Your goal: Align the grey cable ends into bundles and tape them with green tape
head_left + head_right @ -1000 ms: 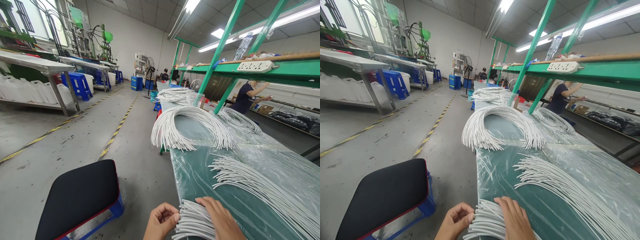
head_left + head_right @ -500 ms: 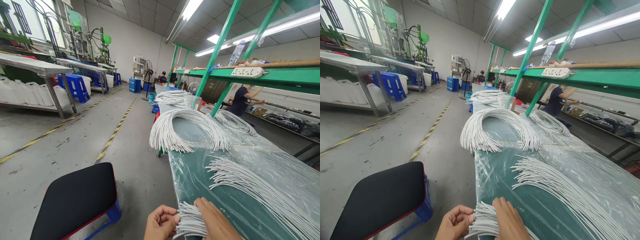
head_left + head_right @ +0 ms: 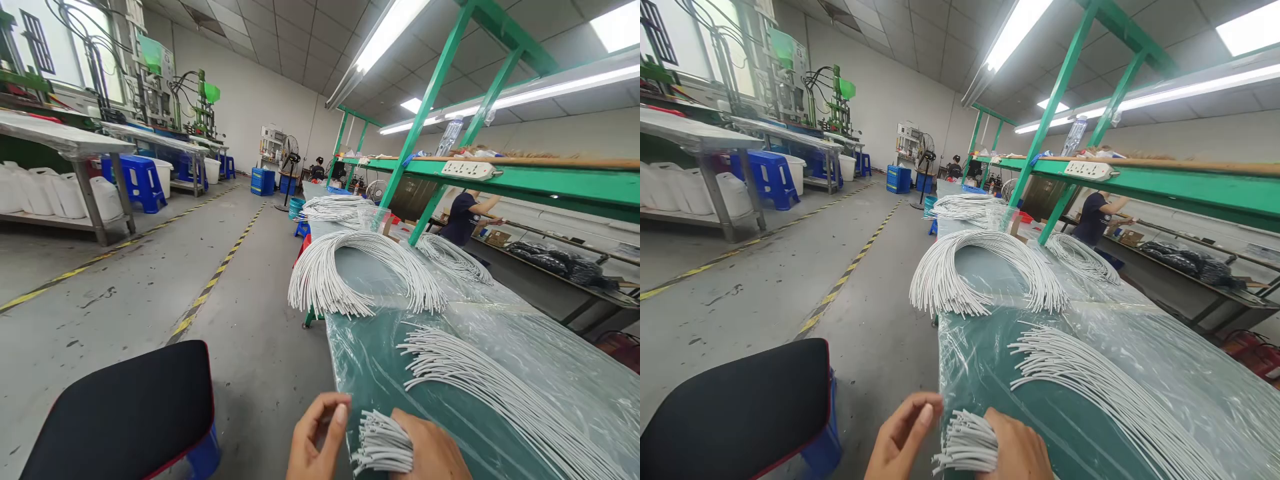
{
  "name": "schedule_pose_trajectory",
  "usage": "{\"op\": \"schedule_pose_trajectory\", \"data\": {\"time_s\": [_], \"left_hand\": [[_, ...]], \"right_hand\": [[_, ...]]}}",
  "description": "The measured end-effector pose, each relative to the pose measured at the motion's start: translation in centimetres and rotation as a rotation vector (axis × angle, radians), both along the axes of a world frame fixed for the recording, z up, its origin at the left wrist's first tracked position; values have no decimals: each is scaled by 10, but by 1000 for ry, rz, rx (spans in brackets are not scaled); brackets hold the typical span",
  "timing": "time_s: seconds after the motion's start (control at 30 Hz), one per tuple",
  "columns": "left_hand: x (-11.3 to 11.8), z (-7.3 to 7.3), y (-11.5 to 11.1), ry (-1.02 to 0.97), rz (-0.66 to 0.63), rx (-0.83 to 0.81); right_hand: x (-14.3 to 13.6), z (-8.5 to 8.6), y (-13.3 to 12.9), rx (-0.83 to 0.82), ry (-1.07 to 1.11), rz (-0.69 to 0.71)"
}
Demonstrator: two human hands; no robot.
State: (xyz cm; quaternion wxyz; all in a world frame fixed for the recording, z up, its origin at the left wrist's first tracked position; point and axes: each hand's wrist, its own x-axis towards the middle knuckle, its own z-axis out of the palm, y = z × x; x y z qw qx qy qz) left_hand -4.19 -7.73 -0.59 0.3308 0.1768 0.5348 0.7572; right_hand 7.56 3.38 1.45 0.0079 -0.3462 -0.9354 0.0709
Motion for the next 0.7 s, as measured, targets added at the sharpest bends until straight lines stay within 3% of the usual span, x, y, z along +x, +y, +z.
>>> {"op": "schedule_pose_trajectory", "data": {"time_s": [0.1, 0.2, 0.33, 0.4, 0.53, 0.63, 0.7], "left_hand": [[0, 26, 4, 58, 93, 16], [5, 39, 14, 160, -5, 90], [15, 28, 32, 163, -367, -36], [16, 22, 37, 194, -470, -42], [7, 24, 39, 191, -519, 1], [1, 24, 39, -44, -529, 45], [4, 14, 41, -234, -491, 123]], "right_hand": [[4, 3, 0, -40, 48, -14], [9, -1, 0, -60, 99, 2], [9, -12, 1, 6, 182, 78], [7, -17, 0, 32, 198, 87], [4, -18, -1, 74, 218, 57], [3, -13, -2, 47, 262, 28], [3, -8, -3, 22, 305, -11]]}}
